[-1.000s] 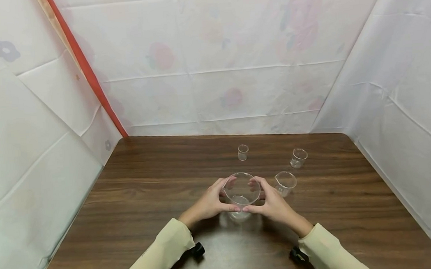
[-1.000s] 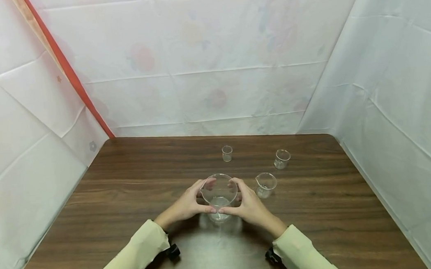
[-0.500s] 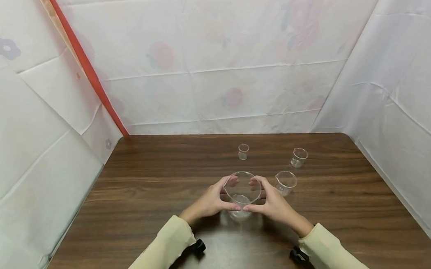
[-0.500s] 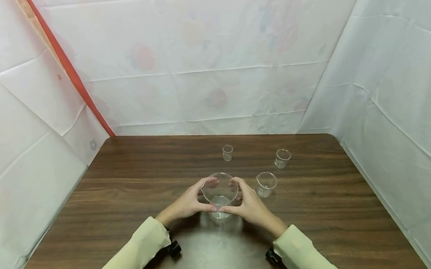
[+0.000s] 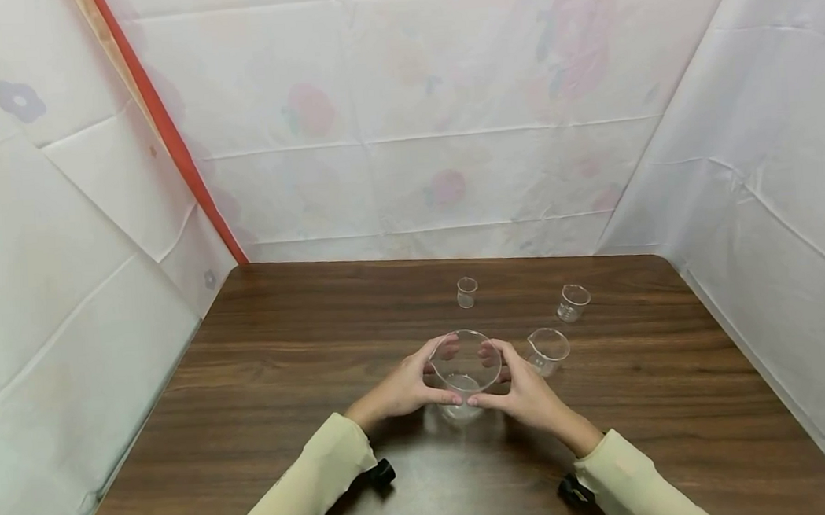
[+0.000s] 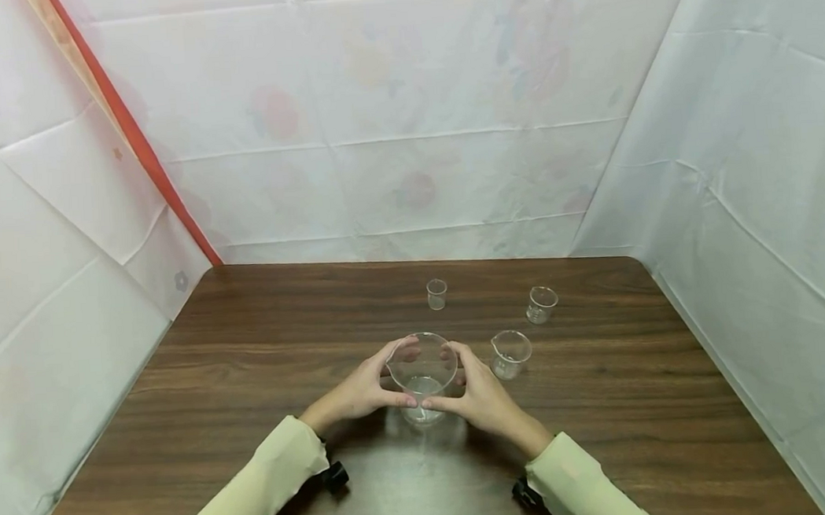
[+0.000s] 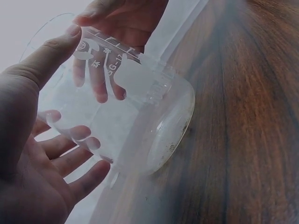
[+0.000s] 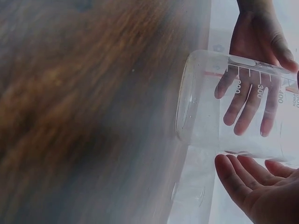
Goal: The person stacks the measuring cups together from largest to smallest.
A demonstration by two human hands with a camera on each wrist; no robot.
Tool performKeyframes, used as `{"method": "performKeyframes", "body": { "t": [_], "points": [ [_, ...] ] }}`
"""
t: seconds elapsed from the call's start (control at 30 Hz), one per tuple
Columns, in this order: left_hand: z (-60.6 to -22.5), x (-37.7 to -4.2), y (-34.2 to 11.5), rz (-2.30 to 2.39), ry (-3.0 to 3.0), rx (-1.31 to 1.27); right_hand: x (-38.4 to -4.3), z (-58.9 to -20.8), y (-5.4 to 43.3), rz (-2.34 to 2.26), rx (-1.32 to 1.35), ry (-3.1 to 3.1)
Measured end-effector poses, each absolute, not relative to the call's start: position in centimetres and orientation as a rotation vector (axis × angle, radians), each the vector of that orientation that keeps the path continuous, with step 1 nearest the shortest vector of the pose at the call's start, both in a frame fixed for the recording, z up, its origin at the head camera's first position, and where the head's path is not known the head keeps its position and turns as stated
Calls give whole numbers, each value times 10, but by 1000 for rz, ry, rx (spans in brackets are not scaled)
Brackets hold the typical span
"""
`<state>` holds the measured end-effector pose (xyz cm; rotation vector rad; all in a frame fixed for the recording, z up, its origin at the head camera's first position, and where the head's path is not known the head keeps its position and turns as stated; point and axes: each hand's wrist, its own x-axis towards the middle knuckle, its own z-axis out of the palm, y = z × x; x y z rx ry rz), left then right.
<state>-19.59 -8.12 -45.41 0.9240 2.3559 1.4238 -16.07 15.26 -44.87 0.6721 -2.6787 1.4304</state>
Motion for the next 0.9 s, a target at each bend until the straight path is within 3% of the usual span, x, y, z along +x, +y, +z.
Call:
{"method": "performKeyframes", "body": {
  "t": [0.9],
  "points": [
    [-455,-195,-79,1464,2344,911,-163,-429,164,1322,731,-2468]
  ]
}}
